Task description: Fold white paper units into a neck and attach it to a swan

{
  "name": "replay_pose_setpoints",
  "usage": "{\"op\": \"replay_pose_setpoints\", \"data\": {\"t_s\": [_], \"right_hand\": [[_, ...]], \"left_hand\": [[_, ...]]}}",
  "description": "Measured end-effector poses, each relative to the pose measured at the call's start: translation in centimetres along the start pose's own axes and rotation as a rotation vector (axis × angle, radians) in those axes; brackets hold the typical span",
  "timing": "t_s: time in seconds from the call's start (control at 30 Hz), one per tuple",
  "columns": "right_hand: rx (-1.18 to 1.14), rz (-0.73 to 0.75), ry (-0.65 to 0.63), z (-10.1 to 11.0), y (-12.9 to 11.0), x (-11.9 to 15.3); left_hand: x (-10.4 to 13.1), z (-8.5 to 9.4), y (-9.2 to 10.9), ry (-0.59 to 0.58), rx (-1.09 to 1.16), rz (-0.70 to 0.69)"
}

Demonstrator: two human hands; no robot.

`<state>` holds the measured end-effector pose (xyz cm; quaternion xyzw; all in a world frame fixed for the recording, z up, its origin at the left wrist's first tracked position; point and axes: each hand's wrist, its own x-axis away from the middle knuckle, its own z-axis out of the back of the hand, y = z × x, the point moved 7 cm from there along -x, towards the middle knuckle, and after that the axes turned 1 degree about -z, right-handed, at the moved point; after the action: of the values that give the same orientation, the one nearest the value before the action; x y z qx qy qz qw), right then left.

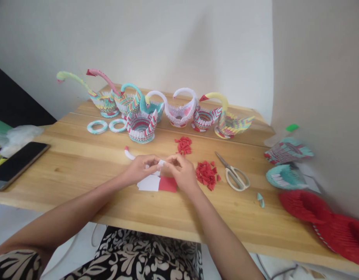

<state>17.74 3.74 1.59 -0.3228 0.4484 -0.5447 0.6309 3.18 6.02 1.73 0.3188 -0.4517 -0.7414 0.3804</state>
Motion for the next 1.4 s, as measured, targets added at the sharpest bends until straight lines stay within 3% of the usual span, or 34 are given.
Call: {"op": "replay_pose_setpoints", "data": {"t_s": [0.27,0.57,0.83,1.17,1.4], "right_hand": [[-0.134,-0.085,-0.121,-1.0,0.8,0.1],[-0.094,-0.073,-0.038,-0.1,0.6,-0.2],[-0.124,-0.163,-0.146,-0.9,1.6,-0.1],[-0.076,-0.130,-0.105,-0.4,0.7,0.0],[0.001,-0.071,-0.067,-0.5,0.1,0.1]], "left_hand": [[-0.1,0.1,-0.2,-0.003,-0.007,0.014],[-0.2,-0.3,-0.4,-0.018,0.050,0.059],[0.0,-0.4,-0.4,-0.056,0.002,0.102],[0.0,-0.3,-0.4,-0.091,0.049,0.140],[0.0,-0.4,-0.1,-0.090,0.019,0.086]]}}
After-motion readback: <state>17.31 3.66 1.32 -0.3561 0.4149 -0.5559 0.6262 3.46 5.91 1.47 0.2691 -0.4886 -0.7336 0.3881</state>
